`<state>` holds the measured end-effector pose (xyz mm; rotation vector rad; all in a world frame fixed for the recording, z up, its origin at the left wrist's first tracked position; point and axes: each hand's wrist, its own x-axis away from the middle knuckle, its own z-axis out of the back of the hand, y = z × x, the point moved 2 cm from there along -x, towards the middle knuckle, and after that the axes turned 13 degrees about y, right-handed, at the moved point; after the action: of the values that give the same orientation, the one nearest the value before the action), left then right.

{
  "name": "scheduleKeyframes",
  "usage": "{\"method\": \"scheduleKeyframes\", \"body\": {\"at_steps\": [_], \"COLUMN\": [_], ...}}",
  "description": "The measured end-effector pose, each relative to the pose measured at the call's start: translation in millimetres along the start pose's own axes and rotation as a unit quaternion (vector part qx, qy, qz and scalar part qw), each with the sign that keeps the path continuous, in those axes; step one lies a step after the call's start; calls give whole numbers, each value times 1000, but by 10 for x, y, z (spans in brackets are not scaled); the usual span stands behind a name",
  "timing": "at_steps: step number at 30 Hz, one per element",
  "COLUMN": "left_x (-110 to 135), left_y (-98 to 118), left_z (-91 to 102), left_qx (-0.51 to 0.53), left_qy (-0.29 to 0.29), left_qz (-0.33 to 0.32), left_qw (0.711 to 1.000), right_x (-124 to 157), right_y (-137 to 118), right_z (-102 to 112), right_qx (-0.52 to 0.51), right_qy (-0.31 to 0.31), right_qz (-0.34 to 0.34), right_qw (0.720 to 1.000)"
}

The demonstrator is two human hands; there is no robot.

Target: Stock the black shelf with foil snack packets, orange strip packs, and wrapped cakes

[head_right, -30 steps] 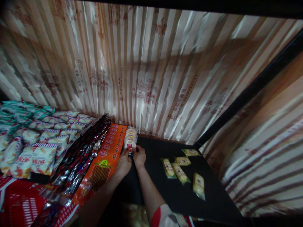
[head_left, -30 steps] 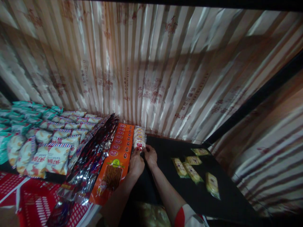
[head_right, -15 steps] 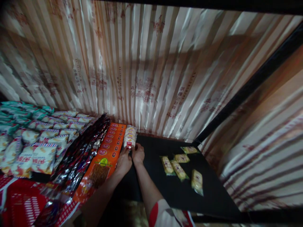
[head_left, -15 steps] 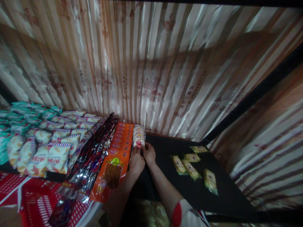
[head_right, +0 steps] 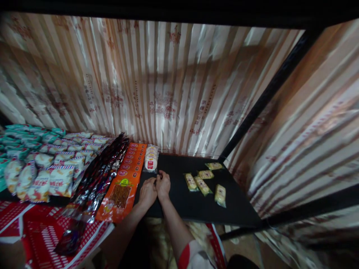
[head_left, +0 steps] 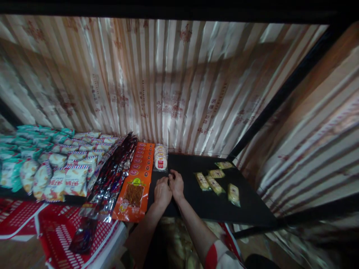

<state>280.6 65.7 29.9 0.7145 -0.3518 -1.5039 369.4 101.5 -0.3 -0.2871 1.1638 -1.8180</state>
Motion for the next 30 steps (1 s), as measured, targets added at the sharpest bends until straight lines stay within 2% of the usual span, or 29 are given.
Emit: {"method": "scheduleKeyframes", "body": {"at_steps": [7, 12, 16, 20, 24, 27, 30], "left_x": [499, 911, 1259, 1629, 1979, 2171, 2258], "left_y": [149, 293, 394, 452, 421, 382, 394], "left_z": [-26, -106, -244, -419, -548, -597, -615], "left_qx": [6, 14, 30, 29, -1, -33, -54], "left_qy": [-25, -62, -106, -192, -256, -280, -283], "left_qz": [-30, -72, -114, -137, -144, -142, -144], "left_qw": [999, 995, 987, 971, 956, 949, 947], "right_x": [376, 669, 917, 1173, 1411, 1577, 1717], "right_y": [182, 450, 710, 989, 1281, 1479, 1613], "right_z": [467, 869, 1211, 1536, 1768, 1833, 1816], "right_qx": [-26, -71, -60, 3, 114, 204, 247], "right_qy": [19, 55, 56, 48, 22, -13, -40], "right_qz": [12, 19, 16, 0, -13, -19, -44], "right_qw": [999, 996, 996, 999, 993, 979, 967]}}
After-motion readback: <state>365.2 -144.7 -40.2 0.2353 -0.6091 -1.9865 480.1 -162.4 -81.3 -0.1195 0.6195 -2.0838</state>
